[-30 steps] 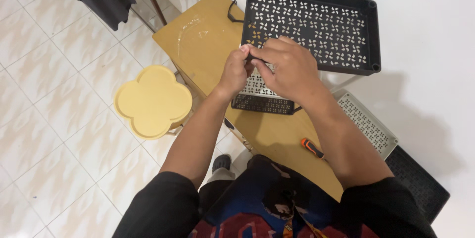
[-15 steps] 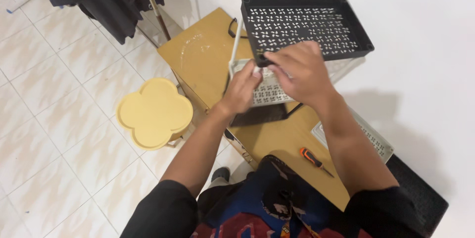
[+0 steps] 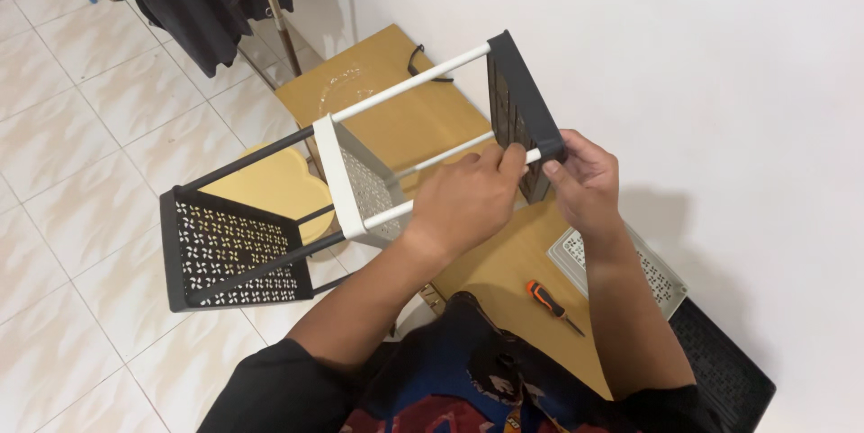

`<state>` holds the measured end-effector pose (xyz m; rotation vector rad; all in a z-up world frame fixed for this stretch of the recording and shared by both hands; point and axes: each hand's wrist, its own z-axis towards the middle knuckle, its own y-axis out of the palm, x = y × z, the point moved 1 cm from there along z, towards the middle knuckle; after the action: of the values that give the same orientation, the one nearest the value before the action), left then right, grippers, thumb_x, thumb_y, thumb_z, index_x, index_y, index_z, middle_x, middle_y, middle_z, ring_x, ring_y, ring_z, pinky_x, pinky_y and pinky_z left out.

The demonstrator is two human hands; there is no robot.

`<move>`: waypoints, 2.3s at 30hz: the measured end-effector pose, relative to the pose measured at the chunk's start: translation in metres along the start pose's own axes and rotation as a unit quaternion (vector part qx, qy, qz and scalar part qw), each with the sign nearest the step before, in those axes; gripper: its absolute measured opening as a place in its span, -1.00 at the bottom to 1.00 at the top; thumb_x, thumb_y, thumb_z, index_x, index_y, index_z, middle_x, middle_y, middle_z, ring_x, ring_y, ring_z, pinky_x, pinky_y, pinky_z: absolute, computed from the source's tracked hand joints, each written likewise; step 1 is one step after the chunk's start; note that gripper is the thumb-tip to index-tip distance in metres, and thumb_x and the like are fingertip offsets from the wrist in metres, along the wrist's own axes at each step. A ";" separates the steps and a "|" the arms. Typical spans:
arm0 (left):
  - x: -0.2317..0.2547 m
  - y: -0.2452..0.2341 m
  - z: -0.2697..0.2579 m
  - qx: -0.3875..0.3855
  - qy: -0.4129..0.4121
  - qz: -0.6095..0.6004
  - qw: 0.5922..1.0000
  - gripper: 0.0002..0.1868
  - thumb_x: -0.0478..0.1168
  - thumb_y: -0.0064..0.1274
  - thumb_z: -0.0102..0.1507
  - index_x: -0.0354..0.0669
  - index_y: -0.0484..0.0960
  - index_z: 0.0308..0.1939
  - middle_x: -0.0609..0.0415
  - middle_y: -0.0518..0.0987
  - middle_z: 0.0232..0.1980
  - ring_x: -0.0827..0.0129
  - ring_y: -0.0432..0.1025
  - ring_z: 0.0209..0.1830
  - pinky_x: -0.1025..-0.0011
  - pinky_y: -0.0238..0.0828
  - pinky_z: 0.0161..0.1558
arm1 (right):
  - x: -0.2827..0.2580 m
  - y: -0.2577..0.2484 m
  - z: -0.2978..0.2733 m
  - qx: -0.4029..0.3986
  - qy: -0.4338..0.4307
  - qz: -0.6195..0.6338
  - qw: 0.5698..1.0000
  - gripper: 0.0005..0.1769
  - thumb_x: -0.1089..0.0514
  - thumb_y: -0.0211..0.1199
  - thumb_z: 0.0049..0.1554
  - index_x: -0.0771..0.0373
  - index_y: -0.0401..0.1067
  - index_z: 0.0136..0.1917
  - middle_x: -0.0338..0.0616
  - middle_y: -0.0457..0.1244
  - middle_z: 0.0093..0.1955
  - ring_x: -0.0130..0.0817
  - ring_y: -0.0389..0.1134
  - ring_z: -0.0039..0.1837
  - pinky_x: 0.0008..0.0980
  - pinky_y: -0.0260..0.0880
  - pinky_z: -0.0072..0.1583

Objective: The person assembles a multi-tiered plastic storage rack on a table. They insert black vertical poles into the base and side panels, then place white perforated trays onto the frame to form the shelves.

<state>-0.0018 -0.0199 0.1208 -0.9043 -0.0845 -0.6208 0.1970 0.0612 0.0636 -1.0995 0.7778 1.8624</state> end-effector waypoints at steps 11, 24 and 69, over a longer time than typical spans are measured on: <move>0.006 -0.001 -0.008 0.087 -0.012 -0.180 0.980 -0.83 -0.15 0.06 0.35 -0.18 0.52 -0.17 -0.06 0.56 -0.31 0.07 0.52 -0.47 0.19 0.44 -0.42 | -0.081 0.021 -0.006 -0.032 -0.141 -0.281 0.949 -0.59 0.38 0.33 0.18 0.39 0.41 0.30 0.02 0.35 0.16 -0.36 0.42 0.19 -0.39 0.46 0.21; -0.106 0.146 -0.059 0.152 -0.148 -0.583 0.784 -0.42 0.26 -0.02 0.34 -0.21 0.44 -0.41 0.31 0.29 -0.47 0.61 0.09 -0.49 0.51 -0.04 -0.41 | -0.062 0.031 0.008 -0.089 -0.218 -0.637 0.734 -0.83 0.08 0.44 0.13 0.08 0.60 0.01 -0.35 0.45 0.01 -0.42 0.45 0.14 -0.05 0.17 0.47; -0.067 0.020 0.078 -0.138 -0.113 -0.035 0.983 -0.06 0.41 -0.05 0.33 -0.19 0.24 0.55 -0.50 -0.02 0.59 -0.41 -0.13 0.62 -0.12 -0.03 0.49 | -0.051 -0.055 0.048 0.027 0.161 -0.637 0.753 -0.03 -0.34 0.03 0.29 0.56 0.04 0.56 0.37 -0.17 0.67 0.17 -0.28 0.71 0.02 -0.11 0.56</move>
<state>-0.0316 0.0794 0.1343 -1.2430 -0.2397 -0.6018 0.2407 0.1097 0.1246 -1.3893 0.0878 0.4773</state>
